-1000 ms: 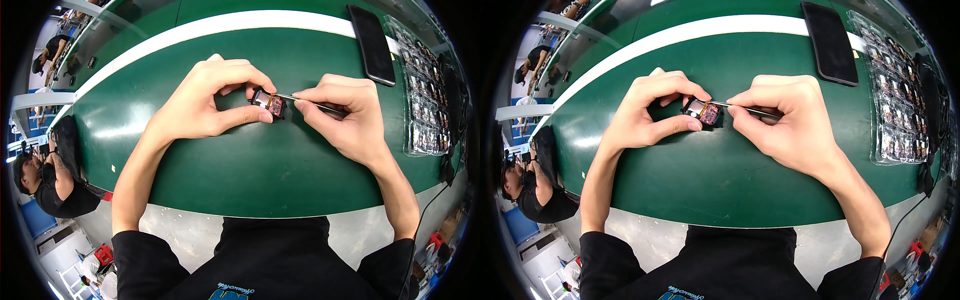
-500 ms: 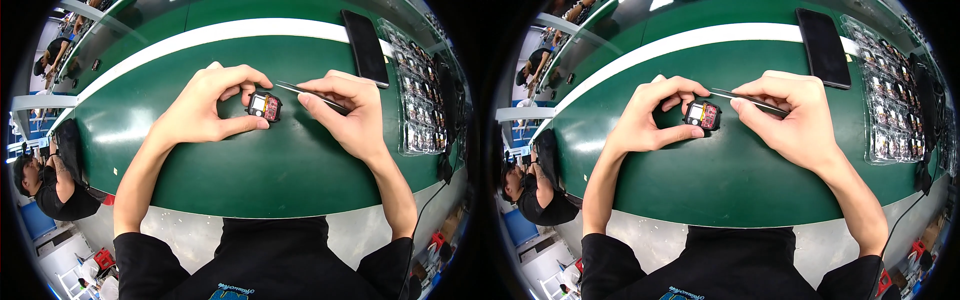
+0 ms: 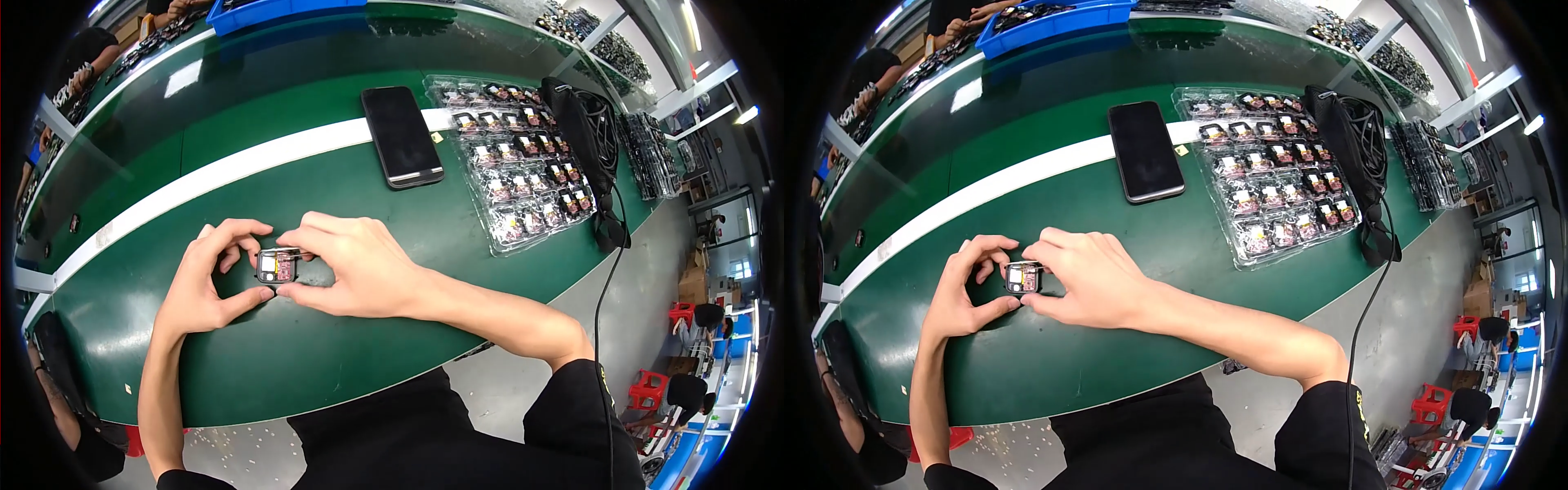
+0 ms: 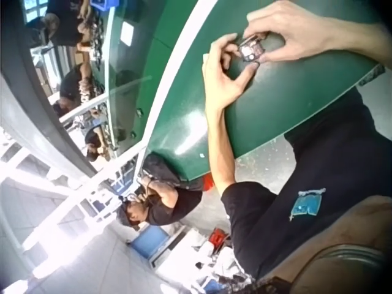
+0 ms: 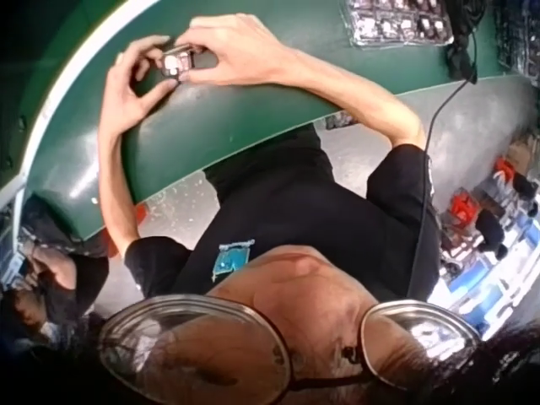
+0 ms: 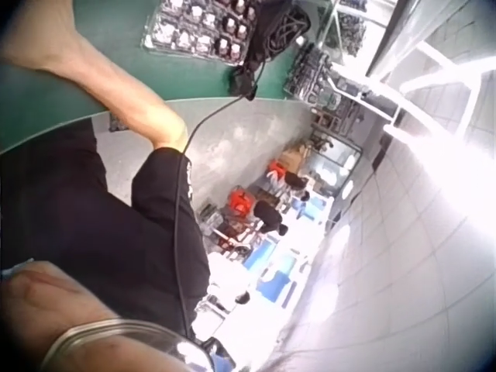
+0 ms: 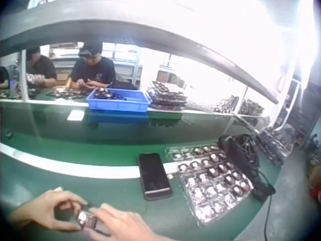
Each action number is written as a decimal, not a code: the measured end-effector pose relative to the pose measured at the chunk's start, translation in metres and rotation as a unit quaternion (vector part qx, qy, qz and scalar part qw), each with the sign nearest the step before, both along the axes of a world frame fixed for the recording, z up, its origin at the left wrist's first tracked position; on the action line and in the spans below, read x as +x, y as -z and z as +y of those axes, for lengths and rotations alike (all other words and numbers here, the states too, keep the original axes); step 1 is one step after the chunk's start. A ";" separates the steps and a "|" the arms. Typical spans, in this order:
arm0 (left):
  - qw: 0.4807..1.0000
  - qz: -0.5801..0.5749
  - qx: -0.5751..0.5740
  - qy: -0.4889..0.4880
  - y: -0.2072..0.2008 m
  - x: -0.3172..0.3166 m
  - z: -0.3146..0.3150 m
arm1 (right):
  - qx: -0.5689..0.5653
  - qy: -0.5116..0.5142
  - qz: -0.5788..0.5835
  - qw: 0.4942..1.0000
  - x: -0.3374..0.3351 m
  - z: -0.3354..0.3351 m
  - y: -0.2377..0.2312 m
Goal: Assemble internal components into a small electronic device casing using a specialized tool.
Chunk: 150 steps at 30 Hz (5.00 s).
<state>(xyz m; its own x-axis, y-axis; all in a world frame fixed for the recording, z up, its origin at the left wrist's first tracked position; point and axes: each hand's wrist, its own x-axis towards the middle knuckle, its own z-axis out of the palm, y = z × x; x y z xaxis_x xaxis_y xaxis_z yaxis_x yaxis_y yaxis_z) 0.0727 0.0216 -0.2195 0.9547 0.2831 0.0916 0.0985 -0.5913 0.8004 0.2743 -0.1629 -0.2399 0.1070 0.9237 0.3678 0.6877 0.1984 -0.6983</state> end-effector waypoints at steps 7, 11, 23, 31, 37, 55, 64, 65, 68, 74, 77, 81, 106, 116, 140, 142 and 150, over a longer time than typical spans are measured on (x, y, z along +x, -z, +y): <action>1.000 0.010 0.014 0.023 -0.001 0.005 0.004 | -0.012 0.008 -0.036 0.999 0.000 0.001 -0.001; 0.999 0.011 0.019 0.034 -0.003 0.003 0.006 | -0.023 0.009 -0.038 0.999 0.001 0.002 -0.004; 0.993 -0.093 0.039 -0.060 0.001 -0.009 0.026 | 0.113 0.309 -0.044 0.943 0.111 -0.024 -0.075; 0.824 -0.059 0.400 -0.397 0.043 -0.087 0.188 | -0.107 0.575 -0.125 0.801 0.234 -0.087 -0.072; 0.786 0.071 0.306 -0.532 0.048 -0.138 0.280 | -0.153 0.573 -0.126 0.795 0.244 -0.091 -0.059; 0.780 -0.018 0.331 -0.530 0.070 -0.151 0.297 | 0.081 0.377 0.029 0.922 0.182 -0.053 -0.053; 0.969 -0.075 0.165 -0.171 0.010 -0.026 0.064 | 0.084 0.247 -0.054 0.964 0.104 -0.024 -0.042; 0.977 -0.068 0.161 -0.119 0.007 -0.021 0.044 | 0.079 0.217 -0.026 0.973 0.096 -0.021 -0.042; 0.988 -0.050 0.145 -0.006 0.001 -0.008 0.010 | 0.039 0.130 -0.019 0.991 0.072 -0.015 -0.035; 0.990 -0.080 0.118 -0.009 0.007 -0.008 -0.007 | -0.053 0.053 0.006 0.997 0.043 -0.007 -0.025; 0.989 -0.077 0.123 0.003 0.014 -0.011 -0.002 | -0.050 0.053 0.037 0.997 0.036 -0.003 -0.017; 0.985 -0.087 0.149 -0.005 0.014 -0.010 -0.003 | -0.028 0.052 0.062 0.996 0.020 0.000 -0.009; 0.987 -0.075 0.140 -0.012 0.013 -0.013 -0.001 | -0.005 0.027 0.077 0.997 0.001 0.006 -0.005; 0.987 -0.077 0.139 -0.008 0.015 -0.013 -0.001 | -0.012 0.031 0.077 0.996 -0.002 0.007 -0.005; 0.989 -0.080 0.127 -0.010 0.016 -0.013 -0.001 | 0.102 0.031 -0.058 0.993 -0.006 0.005 0.006; 0.989 -0.080 0.126 -0.008 0.017 -0.013 -0.001 | 0.099 0.028 -0.065 0.993 -0.006 0.005 0.006; 0.995 -0.051 0.086 0.022 0.010 -0.015 0.009 | 0.030 0.003 0.045 0.999 0.002 0.005 -0.002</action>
